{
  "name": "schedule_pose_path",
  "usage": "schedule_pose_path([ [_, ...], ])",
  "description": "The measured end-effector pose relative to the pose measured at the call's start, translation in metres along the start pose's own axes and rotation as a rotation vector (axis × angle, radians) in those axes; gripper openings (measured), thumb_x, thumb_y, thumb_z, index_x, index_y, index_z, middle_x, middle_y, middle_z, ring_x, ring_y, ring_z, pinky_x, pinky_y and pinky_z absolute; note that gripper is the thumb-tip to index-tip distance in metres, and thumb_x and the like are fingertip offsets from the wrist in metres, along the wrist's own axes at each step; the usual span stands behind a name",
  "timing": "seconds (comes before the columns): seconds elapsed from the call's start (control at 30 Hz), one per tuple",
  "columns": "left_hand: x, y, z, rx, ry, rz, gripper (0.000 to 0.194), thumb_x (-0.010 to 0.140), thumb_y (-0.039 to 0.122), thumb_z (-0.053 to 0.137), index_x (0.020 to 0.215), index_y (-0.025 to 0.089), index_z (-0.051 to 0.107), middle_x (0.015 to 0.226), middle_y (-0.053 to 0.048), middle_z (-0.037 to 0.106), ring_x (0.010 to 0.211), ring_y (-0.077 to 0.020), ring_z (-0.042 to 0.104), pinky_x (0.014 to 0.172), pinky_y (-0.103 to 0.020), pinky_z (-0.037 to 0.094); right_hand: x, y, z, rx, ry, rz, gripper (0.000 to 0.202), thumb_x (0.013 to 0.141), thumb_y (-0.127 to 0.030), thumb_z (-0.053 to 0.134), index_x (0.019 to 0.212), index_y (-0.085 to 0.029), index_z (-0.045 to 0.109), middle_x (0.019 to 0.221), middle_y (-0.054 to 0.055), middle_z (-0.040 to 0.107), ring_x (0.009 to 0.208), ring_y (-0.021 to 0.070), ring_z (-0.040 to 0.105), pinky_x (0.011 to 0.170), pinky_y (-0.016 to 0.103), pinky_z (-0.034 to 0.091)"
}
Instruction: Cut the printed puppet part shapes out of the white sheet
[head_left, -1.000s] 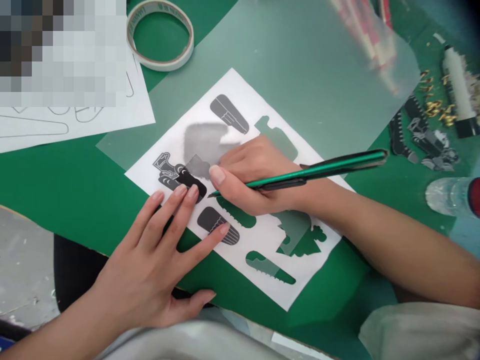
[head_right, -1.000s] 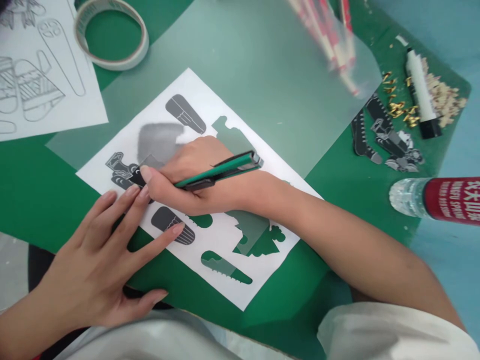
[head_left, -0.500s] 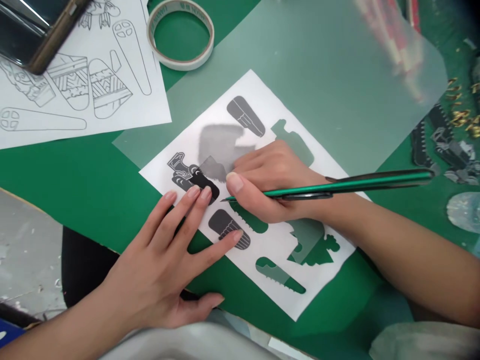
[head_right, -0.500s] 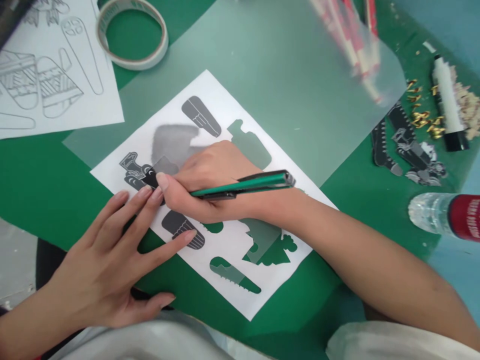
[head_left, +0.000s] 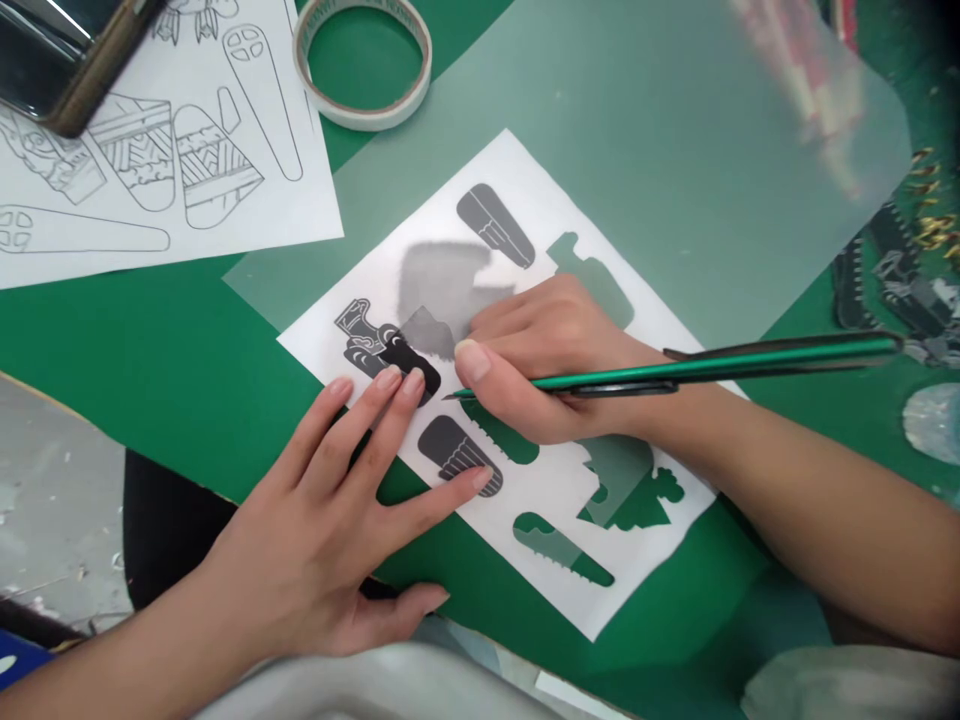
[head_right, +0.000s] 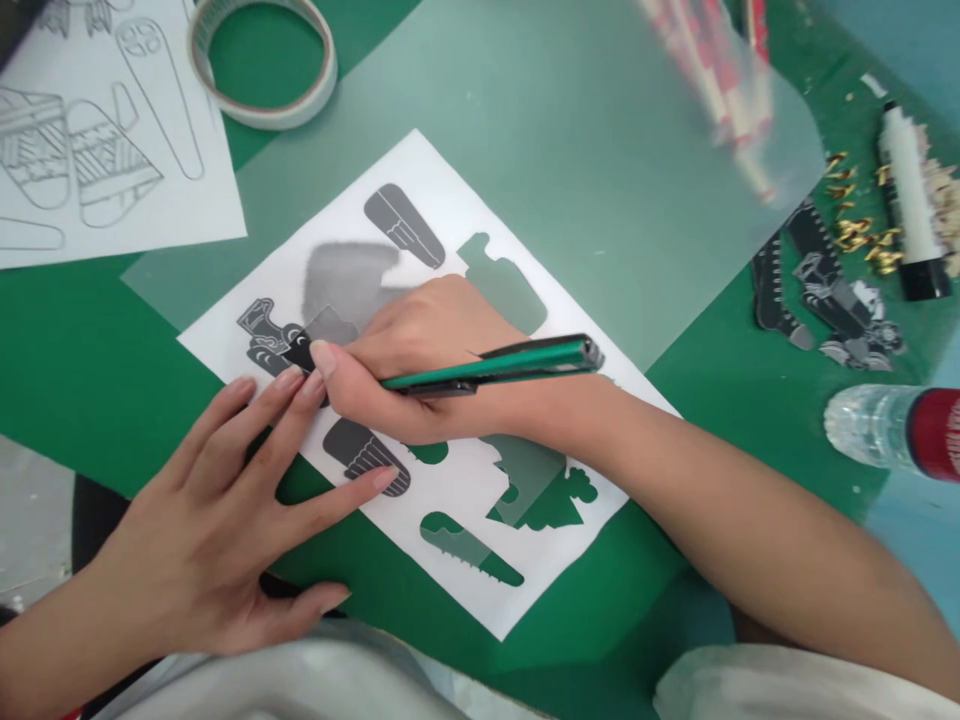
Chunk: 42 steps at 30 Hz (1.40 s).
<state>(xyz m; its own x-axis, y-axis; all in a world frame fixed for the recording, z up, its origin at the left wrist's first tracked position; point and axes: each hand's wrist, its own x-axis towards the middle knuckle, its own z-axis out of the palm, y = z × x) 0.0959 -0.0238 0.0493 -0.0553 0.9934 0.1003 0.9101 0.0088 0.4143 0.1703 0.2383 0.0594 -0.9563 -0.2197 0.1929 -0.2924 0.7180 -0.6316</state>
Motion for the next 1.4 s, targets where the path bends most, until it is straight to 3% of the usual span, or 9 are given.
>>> schedule_pose_path([
  [0.17,0.0012,-0.0002,-0.0011,0.003,0.001,0.007,0.075,0.093,0.070,0.063,0.159,0.040,0.050,0.182,-0.016,0.010,0.167,-0.0418,0.020,0.134,-0.061,0.017,-0.0006,0.0004,0.0006,0.056,0.035,-0.003,0.049,0.110,-0.025,0.035,0.063,-0.021,0.022,0.053,-0.003,0.029,0.053,0.0134,0.027,0.056,0.036,0.021],
  [0.4,0.0012,0.0014,-0.0046,-0.004,0.007,-0.021,0.075,0.090,0.071,0.066,0.157,0.042,0.052,0.183,-0.005,0.009,0.164,-0.0426,0.028,0.135,-0.060,0.020,0.0003,-0.0009,-0.0003,0.025,-0.009,0.015,0.048,0.111,-0.027,0.033,0.065,-0.022,0.022,0.053,-0.003,0.029,0.053,0.0136,0.028,0.056,0.038,0.023],
  [0.63,0.0011,0.0022,-0.0048,-0.020,0.014,-0.022,0.076,0.090,0.069,0.068,0.158,0.040,0.051,0.183,-0.008,0.009,0.165,-0.0422,0.027,0.136,-0.060,0.017,-0.0026,0.0029,0.0011,-0.002,0.009,-0.038,0.051,0.113,-0.029,0.031,0.063,-0.021,0.027,0.054,-0.003,0.032,0.054,0.0135,0.029,0.057,0.035,0.024],
  [0.87,-0.0002,-0.0008,0.0014,0.009,0.017,0.035,0.077,0.092,0.066,0.064,0.160,0.034,0.050,0.182,-0.018,0.009,0.168,-0.0410,0.013,0.135,-0.060,0.012,0.0009,0.0009,-0.0018,-0.071,-0.046,-0.146,0.049,0.111,-0.021,0.033,0.061,-0.020,0.034,0.053,-0.002,0.042,0.056,0.0141,0.034,0.057,0.035,0.026],
  [1.1,-0.0025,0.0011,-0.0002,0.030,0.004,0.021,0.082,0.092,0.069,0.063,0.164,0.034,0.043,0.181,-0.019,0.013,0.167,-0.0425,0.016,0.135,-0.061,0.013,0.0038,0.0029,-0.0032,-0.126,-0.183,-0.137,0.048,0.112,-0.020,0.028,0.065,-0.021,0.025,0.055,-0.002,0.038,0.058,0.0128,0.035,0.059,0.033,0.030],
  [1.27,0.0008,0.0003,-0.0003,0.047,-0.002,0.032,0.083,0.093,0.069,0.061,0.165,0.033,0.042,0.176,-0.018,0.028,0.167,-0.0428,0.015,0.135,-0.061,0.013,0.0033,0.0023,-0.0042,-0.131,-0.204,-0.169,0.048,0.111,-0.018,0.032,0.063,-0.020,0.027,0.057,-0.003,0.039,0.059,0.0117,0.036,0.060,0.032,0.028],
  [1.4,-0.0003,0.0004,0.0007,0.060,0.016,0.029,0.084,0.092,0.070,0.060,0.165,0.032,0.042,0.176,-0.020,0.027,0.167,-0.0430,0.018,0.135,-0.062,0.015,0.0039,0.0012,-0.0046,-0.153,-0.225,-0.168,0.050,0.113,-0.021,0.029,0.063,-0.020,0.026,0.056,-0.003,0.038,0.058,0.0122,0.034,0.060,0.033,0.027],
])
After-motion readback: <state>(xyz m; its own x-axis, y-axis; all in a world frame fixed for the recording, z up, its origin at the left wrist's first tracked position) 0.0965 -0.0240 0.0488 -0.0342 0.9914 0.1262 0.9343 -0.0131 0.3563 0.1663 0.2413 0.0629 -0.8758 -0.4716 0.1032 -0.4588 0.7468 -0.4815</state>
